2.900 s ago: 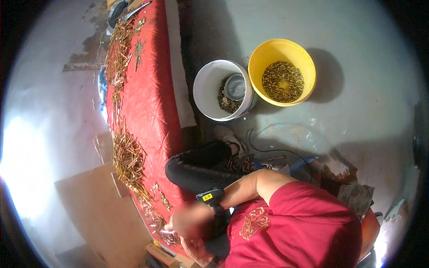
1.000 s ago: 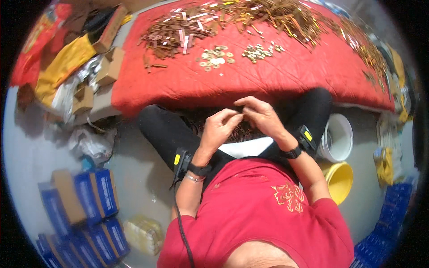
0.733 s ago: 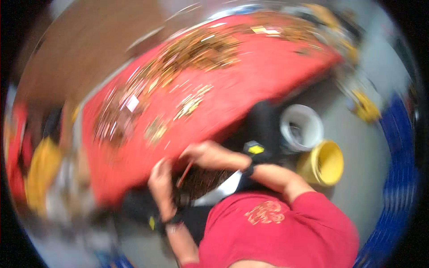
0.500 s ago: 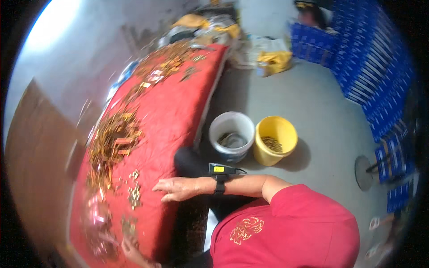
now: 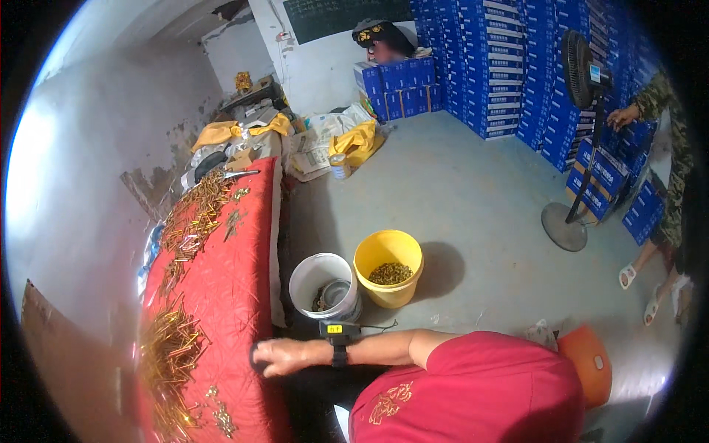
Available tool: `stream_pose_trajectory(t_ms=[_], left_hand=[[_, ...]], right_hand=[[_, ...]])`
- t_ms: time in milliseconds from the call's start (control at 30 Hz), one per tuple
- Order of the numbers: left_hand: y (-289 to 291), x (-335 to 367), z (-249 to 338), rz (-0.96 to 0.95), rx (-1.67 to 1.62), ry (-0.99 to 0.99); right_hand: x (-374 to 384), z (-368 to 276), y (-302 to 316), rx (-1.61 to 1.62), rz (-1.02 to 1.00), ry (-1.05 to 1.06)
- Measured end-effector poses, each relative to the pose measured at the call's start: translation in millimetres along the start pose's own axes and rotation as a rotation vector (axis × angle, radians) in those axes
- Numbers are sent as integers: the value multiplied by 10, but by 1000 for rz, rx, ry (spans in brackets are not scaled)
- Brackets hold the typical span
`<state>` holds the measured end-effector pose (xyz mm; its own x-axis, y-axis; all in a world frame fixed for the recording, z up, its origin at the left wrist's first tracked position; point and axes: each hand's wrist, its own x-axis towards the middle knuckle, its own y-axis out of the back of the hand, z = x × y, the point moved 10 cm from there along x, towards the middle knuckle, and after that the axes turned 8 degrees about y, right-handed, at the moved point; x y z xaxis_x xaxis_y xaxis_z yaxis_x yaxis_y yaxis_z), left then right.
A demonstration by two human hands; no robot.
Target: Assembling washers and small metal components onto bolts or threaded rods.
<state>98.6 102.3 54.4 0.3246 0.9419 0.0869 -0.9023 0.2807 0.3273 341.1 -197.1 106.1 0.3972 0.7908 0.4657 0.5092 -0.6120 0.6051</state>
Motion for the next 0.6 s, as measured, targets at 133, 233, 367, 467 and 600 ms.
stream_pose_trajectory(t_ms=[133,233,367,467,600], left_hand=[[-125,-76,14,13,30,-12],[-158,-95,14,27,50,-14],[-325,-101,13,11,61,-26],[-285,-94,-56,29,71,-29],[-135,-40,-230,48,71,-35]], right_hand=[[123,18,760,-137,282,5],[172,-47,1021,-101,337,-5],[81,32,1416,-138,528,-69],[169,46,1489,-140,490,-120],[261,214,1543,-178,509,-72]])
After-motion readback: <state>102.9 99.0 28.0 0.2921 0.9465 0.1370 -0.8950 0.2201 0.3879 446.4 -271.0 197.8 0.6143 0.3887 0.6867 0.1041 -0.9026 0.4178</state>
